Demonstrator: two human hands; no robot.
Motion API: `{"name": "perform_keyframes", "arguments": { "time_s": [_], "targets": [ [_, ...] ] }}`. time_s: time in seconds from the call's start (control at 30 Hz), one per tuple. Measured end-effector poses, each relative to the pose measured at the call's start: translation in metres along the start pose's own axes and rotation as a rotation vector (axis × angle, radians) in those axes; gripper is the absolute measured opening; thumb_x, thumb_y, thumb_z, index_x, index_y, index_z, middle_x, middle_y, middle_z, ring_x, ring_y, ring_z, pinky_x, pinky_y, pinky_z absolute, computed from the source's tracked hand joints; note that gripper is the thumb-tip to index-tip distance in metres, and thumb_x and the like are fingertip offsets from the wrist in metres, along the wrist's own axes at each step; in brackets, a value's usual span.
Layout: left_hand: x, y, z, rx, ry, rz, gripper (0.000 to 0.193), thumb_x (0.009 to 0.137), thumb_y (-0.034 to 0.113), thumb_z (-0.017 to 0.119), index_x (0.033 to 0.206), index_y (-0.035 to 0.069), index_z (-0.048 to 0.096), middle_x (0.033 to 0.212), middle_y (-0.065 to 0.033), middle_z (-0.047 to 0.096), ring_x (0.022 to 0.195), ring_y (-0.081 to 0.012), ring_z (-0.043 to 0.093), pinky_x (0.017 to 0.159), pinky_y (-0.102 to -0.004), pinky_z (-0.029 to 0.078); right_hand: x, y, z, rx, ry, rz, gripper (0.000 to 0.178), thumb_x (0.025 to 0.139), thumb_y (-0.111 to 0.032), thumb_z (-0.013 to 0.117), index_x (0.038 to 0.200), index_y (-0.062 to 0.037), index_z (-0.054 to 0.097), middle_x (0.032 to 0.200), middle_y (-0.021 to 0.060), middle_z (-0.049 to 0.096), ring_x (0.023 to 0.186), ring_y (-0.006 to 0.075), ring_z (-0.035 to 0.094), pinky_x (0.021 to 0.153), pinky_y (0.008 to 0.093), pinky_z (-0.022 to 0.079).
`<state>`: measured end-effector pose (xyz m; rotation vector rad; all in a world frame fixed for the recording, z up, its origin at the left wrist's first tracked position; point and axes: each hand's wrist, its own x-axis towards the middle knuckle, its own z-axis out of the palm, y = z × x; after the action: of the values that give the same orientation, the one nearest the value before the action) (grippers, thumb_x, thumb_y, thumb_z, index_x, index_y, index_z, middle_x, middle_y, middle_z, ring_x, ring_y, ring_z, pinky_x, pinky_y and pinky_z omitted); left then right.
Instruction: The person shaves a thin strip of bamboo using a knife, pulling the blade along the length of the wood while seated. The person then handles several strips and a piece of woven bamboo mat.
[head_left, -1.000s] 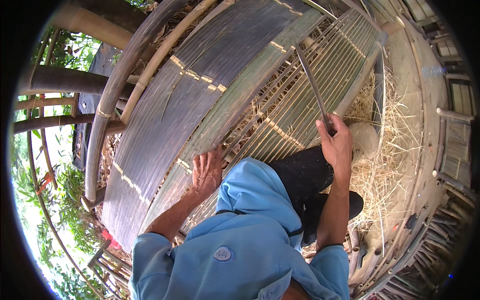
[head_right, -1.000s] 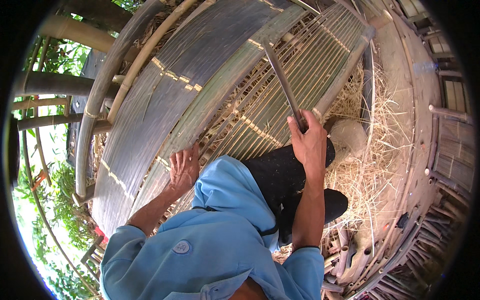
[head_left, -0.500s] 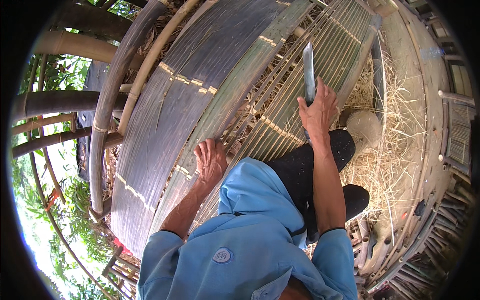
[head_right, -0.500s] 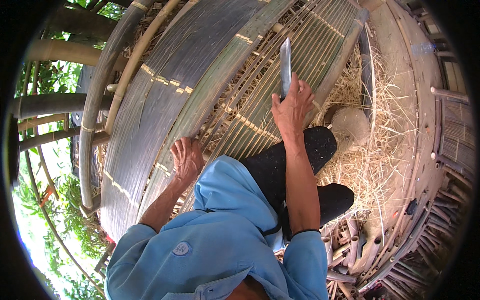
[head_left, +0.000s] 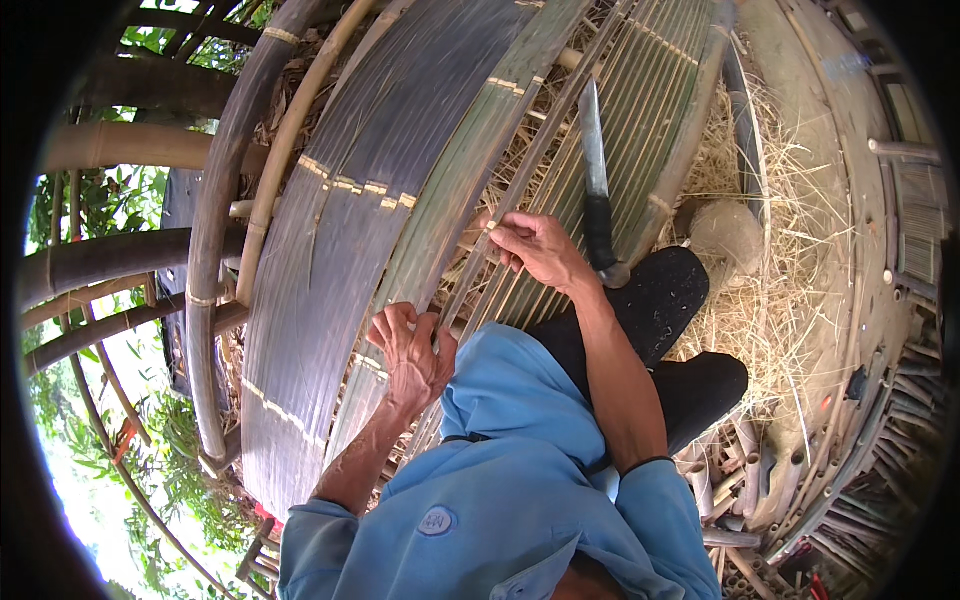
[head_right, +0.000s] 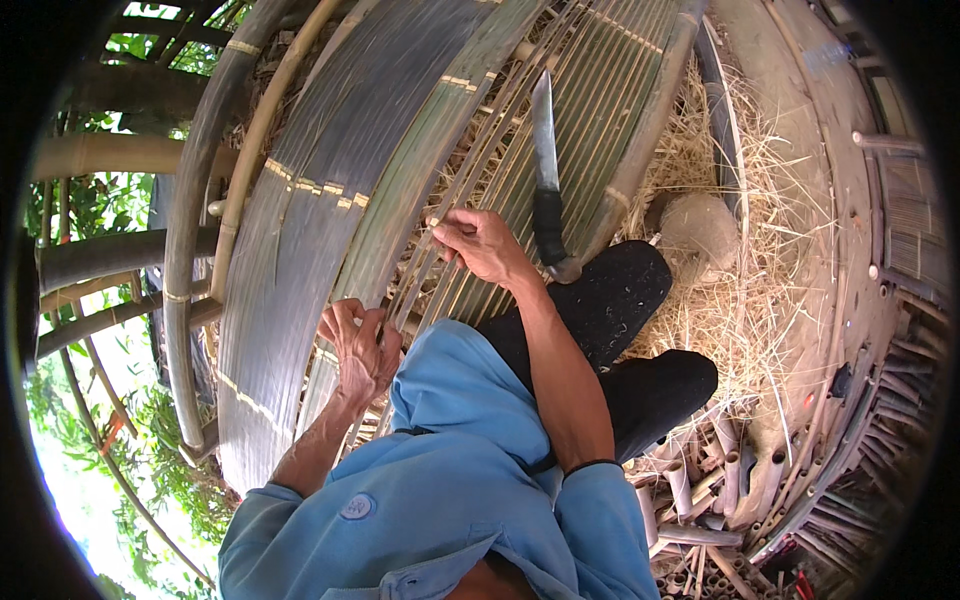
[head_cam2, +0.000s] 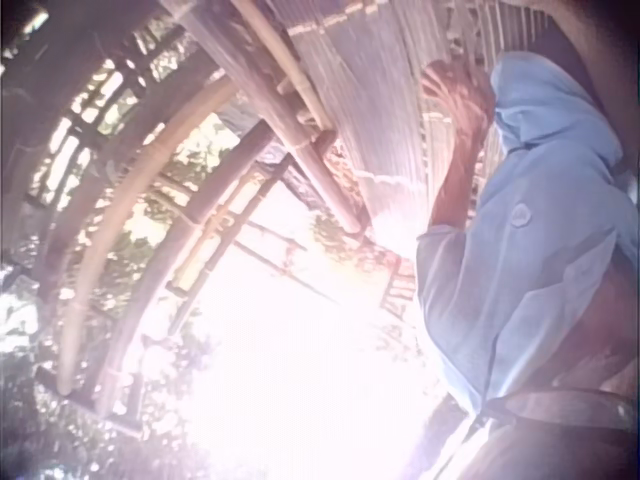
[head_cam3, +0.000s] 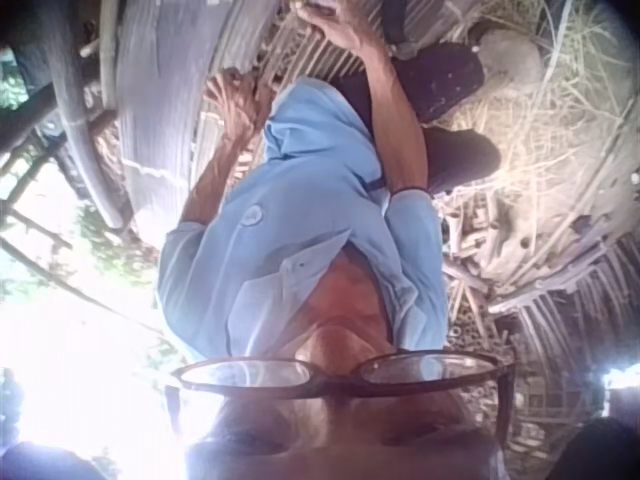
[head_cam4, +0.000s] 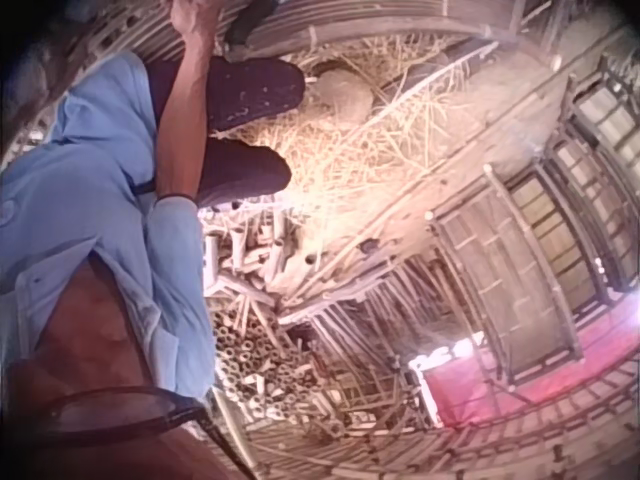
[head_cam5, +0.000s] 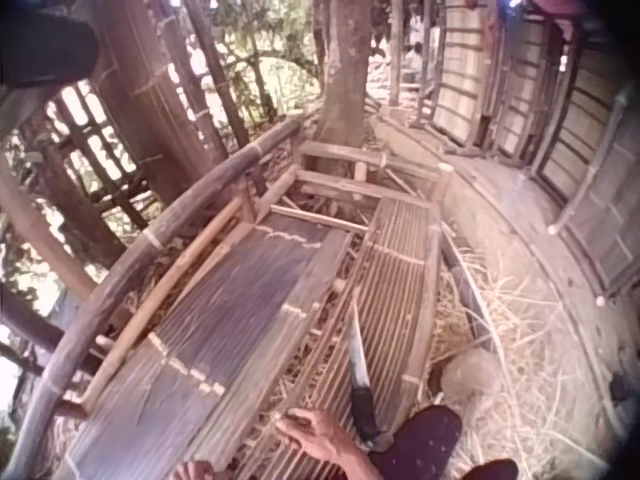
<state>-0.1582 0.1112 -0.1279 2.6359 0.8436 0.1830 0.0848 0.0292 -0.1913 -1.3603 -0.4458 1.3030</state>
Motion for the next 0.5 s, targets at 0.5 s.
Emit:
{"name": "perform_keyframes", "arguments": {
  "time_s": [0.5],
  "targets": [
    [-0.014, 0.01, 0.014, -0.11, -0.05, 0.026, 0.017, 0.079, 0.015, 0.074, 0.092, 0.006, 0.071, 0.1, -0.0145, 0.048, 0.101, -0.0317, 0.043, 0.087, -0.0494, 0.03, 0.001, -0.014, -0.054, 1.24, 0.31, -0.381, 0.019, 0.105, -0.019, 0.057, 0.107, -0.0015, 0.062, 0.088, 0.0035, 0.057, 0.076, 0.0112, 0.053, 0.069, 0.0272, 0.051]
  ]
}}
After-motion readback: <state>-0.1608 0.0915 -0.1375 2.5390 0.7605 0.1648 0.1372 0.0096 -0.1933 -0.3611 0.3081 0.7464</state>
